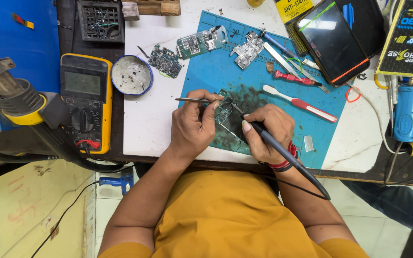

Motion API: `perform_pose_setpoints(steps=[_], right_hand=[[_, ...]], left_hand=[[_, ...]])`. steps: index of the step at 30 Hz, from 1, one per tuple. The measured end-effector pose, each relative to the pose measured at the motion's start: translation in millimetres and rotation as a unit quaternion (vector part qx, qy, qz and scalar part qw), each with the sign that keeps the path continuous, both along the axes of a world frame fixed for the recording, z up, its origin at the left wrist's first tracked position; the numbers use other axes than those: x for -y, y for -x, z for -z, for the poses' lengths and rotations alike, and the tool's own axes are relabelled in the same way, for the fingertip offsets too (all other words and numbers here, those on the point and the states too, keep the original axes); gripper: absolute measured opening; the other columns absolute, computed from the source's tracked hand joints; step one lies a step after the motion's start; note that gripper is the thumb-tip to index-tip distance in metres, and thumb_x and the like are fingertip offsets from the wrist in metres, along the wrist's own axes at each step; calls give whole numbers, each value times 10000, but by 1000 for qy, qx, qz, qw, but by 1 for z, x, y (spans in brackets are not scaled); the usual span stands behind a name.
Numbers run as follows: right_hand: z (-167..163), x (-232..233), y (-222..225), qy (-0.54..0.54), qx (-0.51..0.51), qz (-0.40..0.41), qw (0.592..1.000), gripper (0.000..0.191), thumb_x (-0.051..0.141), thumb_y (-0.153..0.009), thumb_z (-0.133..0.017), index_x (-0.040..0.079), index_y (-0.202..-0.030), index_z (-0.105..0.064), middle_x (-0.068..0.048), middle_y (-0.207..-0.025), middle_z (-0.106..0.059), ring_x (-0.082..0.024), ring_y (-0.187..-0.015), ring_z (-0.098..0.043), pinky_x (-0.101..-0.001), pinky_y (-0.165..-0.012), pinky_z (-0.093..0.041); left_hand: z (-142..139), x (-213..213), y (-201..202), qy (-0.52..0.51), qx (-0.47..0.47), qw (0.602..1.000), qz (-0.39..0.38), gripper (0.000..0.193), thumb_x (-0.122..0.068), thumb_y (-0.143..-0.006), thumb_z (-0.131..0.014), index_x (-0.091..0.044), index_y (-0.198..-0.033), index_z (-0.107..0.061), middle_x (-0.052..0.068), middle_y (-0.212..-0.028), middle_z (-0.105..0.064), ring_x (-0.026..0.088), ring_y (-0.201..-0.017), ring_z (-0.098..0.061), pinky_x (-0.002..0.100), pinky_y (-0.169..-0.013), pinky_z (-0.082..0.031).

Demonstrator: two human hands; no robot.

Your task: The person solders components on a disassembled phone motherboard at a repair workbench. They hold the board with tweezers in one hand and a soldering iron in the other, applying solder to the board's contacts, and occasionally reposition the board on the anti-static mat while other phone boards and repair tools lie nearby.

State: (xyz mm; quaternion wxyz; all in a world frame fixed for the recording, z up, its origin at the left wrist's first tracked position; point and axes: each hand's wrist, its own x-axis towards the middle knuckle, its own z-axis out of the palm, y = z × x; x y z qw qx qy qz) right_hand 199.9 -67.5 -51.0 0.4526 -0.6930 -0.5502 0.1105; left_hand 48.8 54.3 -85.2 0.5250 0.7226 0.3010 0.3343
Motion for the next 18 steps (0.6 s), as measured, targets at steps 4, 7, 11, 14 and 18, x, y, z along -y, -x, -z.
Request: perform_pose_setpoints(steps=[4, 7, 11, 14, 18], right_hand=[[-1, -1, -1, 2, -2, -3, 1000, 97, 23, -816, -709, 4, -879, -637, -135, -826, -672, -284, -709, -647, -359, -656, -488], [-1, -1, 0, 2, -2, 1, 1000, 96, 21, -819, -712, 5, -878, -638, -133, -827, -676, -282, -709, -650, -356, -654, -489], [-1, -2, 0, 1, -2, -2, 1000, 99, 18, -819, -713, 6, -881, -637, -133, -832, -678, -284, -716, -653, -357, -660, -493], [-1, -1, 0, 1, -1, -3, 1000, 105, 18, -817, -714, 3, -886, -635, -136, -830, -675, -285, -712, -650, -357, -658, -491], [-1, -1, 0, 3, -12, -2, 1000, 100, 15, -804, -710, 4, -872, -637, -131, -810, -671, -273, -689, -643, -351, -641, -484]], left_hand=[[-1, 0, 0, -10, 6, 1000, 2, 162, -13, -1046, -629, -52, -1166, -527, 106, -1072, -770, 116, -747, -735, 250, -622, -558], [-1, -1, 0, -5, -5, 1000, 1, 157, -15, -1040, -637, -53, -1152, -534, 103, -1063, -779, 115, -695, -707, 251, -599, -541], [0, -1, -1, -4, -12, 1000, -1, 158, -15, -1036, -637, -54, -1150, -535, 94, -1059, -783, 106, -676, -698, 248, -587, -534], [0, 0, 0, -9, -3, 1000, 1, 160, -14, -1041, -634, -53, -1156, -531, 96, -1066, -773, 103, -714, -714, 245, -607, -545], [0, -1, 0, -6, -7, 1000, 5, 160, -19, -1037, -637, -56, -1151, -530, 89, -1055, -777, 91, -675, -690, 238, -580, -531]])
